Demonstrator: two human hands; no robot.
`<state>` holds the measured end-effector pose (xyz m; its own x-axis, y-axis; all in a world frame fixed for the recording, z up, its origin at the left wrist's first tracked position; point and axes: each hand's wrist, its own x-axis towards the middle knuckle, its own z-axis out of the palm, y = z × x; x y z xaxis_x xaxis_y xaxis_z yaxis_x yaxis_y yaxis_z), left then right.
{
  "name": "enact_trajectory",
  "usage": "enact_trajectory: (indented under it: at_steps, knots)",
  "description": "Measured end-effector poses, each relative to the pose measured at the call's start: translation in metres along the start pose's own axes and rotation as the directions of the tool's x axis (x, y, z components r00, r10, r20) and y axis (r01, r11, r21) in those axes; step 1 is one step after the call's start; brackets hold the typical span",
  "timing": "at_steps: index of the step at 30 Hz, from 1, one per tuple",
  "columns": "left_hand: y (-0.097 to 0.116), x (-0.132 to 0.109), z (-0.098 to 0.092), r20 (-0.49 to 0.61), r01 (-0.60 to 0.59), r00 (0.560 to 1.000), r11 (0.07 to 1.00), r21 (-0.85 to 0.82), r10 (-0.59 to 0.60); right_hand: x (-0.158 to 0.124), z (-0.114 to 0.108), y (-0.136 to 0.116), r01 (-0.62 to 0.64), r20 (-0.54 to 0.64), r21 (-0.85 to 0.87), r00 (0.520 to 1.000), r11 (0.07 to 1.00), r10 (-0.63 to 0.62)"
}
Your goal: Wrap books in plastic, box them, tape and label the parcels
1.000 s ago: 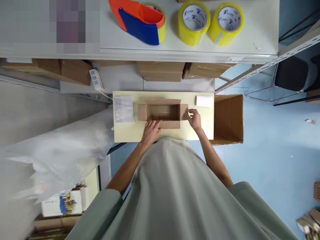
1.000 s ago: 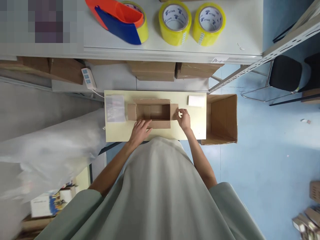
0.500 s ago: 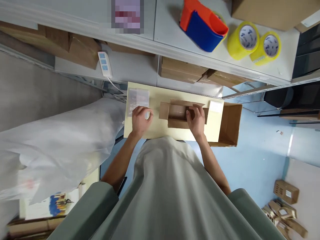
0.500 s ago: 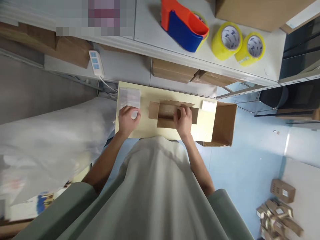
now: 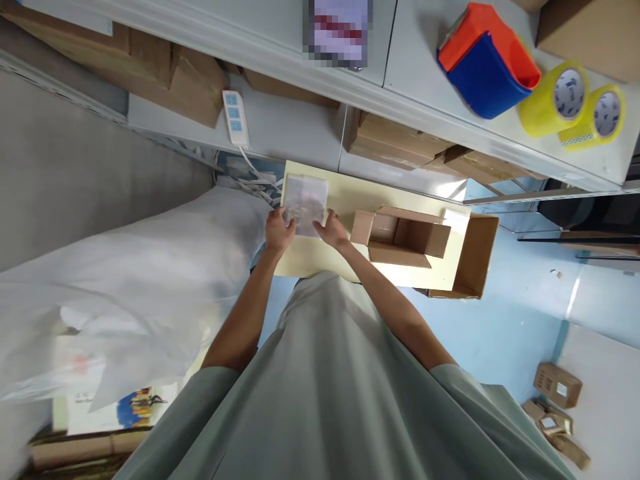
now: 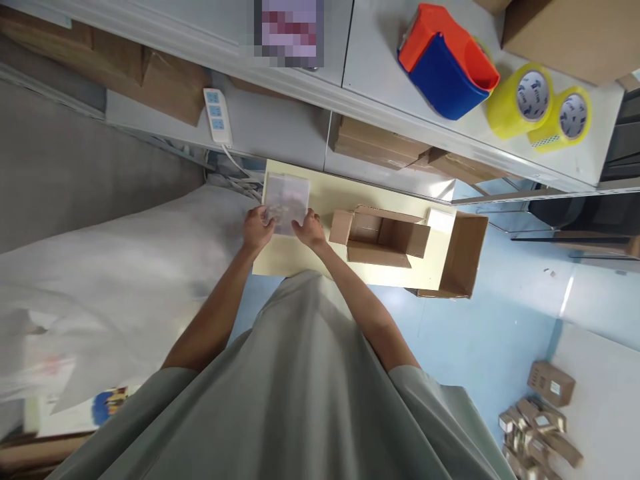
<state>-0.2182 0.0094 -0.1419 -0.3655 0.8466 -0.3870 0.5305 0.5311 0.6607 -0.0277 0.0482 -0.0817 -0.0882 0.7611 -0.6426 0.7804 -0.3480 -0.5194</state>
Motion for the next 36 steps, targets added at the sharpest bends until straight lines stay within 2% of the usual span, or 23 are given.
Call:
enact_trajectory:
  at_steps: [3,5,7,11,16,18,21,26,29,33,36]
  knots:
    - [-0.001,0.002,0.006,0.008,0.038,0.999,0.999,-0.017,-0.038,0.019,0.016,0.001,-0.177,-0.016,0.166,0.983,0.970,0.182]
    - [-0.002,0.004,0.008,0.001,0.053,0.999,0.998,-0.038,-0.053,0.024,0.022,0.001,-0.232,-0.022,0.267,0.969,0.935,0.246]
    - [-0.001,0.004,0.009,-0.017,0.059,0.998,0.997,-0.056,-0.060,0.026,0.025,-0.001,-0.248,-0.024,0.300,0.963,0.921,0.267]
    - [0.006,0.000,0.011,-0.019,0.085,0.996,0.993,-0.079,-0.087,0.014,0.024,-0.012,-0.196,-0.043,0.289,0.975,0.937,0.217]
    - [0.029,-0.019,0.007,0.014,0.097,0.995,0.985,-0.143,-0.096,-0.025,0.005,-0.032,0.027,-0.100,0.199,0.995,0.980,-0.007]
    - [0.043,-0.031,0.000,-0.030,0.034,0.999,0.979,-0.203,-0.041,-0.049,-0.015,-0.036,0.117,-0.110,0.162,0.989,0.980,-0.100]
    - [0.072,-0.054,-0.018,-0.135,-0.112,0.988,0.954,-0.279,0.077,-0.089,-0.057,-0.031,0.238,-0.147,0.166,0.965,0.957,-0.215]
    - [0.132,-0.093,-0.045,-0.145,-0.307,0.950,0.903,-0.301,0.275,-0.148,-0.138,0.006,0.371,-0.237,0.271,0.920,0.888,-0.313]
    - [0.172,-0.112,-0.055,-0.173,-0.437,0.898,0.866,-0.241,0.405,-0.168,-0.186,0.041,0.417,-0.284,0.249,0.894,0.874,-0.346]
    - [0.232,-0.134,-0.061,-0.246,-0.595,0.795,0.792,-0.136,0.555,-0.177,-0.247,0.083,0.481,-0.328,0.048,0.835,0.875,-0.441]
    - [0.278,-0.148,-0.053,-0.169,-0.697,0.712,0.716,-0.047,0.682,-0.173,-0.283,0.105,0.503,-0.294,-0.133,0.803,0.854,-0.518]
